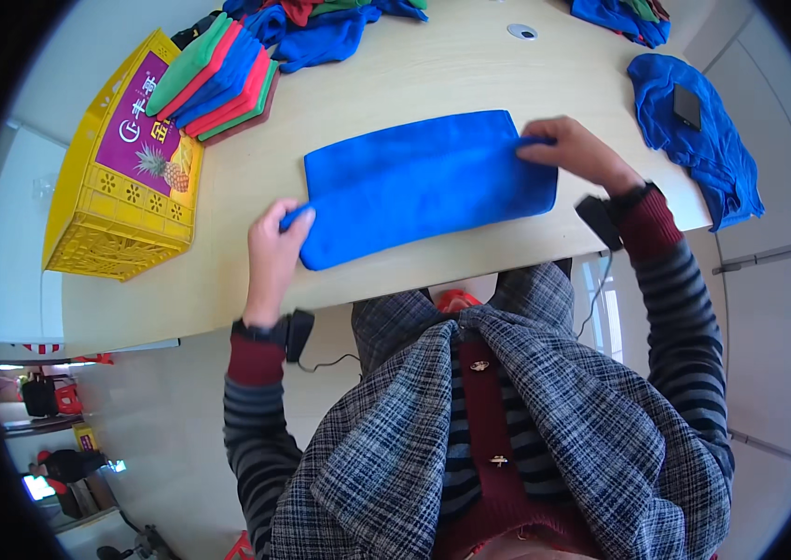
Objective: Fold multiple pieces of colorful cloth on a table.
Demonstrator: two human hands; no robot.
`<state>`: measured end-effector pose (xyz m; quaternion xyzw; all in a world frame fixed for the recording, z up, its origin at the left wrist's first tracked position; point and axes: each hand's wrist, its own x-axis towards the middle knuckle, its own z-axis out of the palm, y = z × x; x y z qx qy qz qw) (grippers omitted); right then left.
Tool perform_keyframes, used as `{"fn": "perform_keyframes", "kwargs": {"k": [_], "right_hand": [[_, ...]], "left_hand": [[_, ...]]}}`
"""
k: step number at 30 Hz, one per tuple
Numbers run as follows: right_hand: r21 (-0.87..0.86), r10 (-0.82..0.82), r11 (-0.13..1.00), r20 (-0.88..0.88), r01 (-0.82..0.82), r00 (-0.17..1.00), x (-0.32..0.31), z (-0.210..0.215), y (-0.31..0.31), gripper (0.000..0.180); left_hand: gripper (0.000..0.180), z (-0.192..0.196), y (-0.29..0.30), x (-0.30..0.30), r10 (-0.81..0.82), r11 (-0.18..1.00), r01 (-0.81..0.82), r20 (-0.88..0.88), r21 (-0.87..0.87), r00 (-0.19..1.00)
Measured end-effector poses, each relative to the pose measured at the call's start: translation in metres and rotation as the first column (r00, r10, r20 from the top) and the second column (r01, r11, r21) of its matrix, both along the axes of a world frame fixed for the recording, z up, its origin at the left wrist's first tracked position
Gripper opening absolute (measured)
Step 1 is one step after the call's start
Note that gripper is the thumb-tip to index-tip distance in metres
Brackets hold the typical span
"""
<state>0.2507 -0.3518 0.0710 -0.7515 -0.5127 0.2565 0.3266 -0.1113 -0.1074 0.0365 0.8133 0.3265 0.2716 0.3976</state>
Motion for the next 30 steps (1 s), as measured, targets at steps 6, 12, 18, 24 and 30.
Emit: {"fn": "perform_keyframes", "kwargs": {"k": [6,12,18,24,30], "right_hand": [[-0.052,-0.231,0.970,0.098,0.237,0.968,0.051,-0.072,0.070,0.046],[-0.088,-0.305,0.952,-0.194,0.294,0.932,0.034,-0.071,0.056,0.051],[-0.112,-0.460,0.882,-0.413,0.458,0.786,0.005,-0.069,0.004,0.056],[0.163,-0.459,0.885,0.137,0.437,0.878,-0.026,-0.103,0.007,0.051],[0.183,-0.438,0.899,0.429,0.399,0.790,-0.040,-0.102,0.001,0.045]], "left_hand": [[0.021,-0.048,0.079,0.068,-0.029,0.999,0.031,0.055,-0.036,0.998],[0.028,-0.087,0.106,0.062,-0.018,0.999,0.021,0.070,-0.048,0.997],[0.041,-0.076,0.070,0.058,0.027,0.980,-0.001,0.129,-0.200,0.991],[0.040,-0.068,0.025,0.059,0.208,0.912,-0.138,-0.146,0.386,0.967],[0.044,-0.064,0.017,0.054,0.262,0.852,-0.132,-0.194,0.507,0.945]]}}
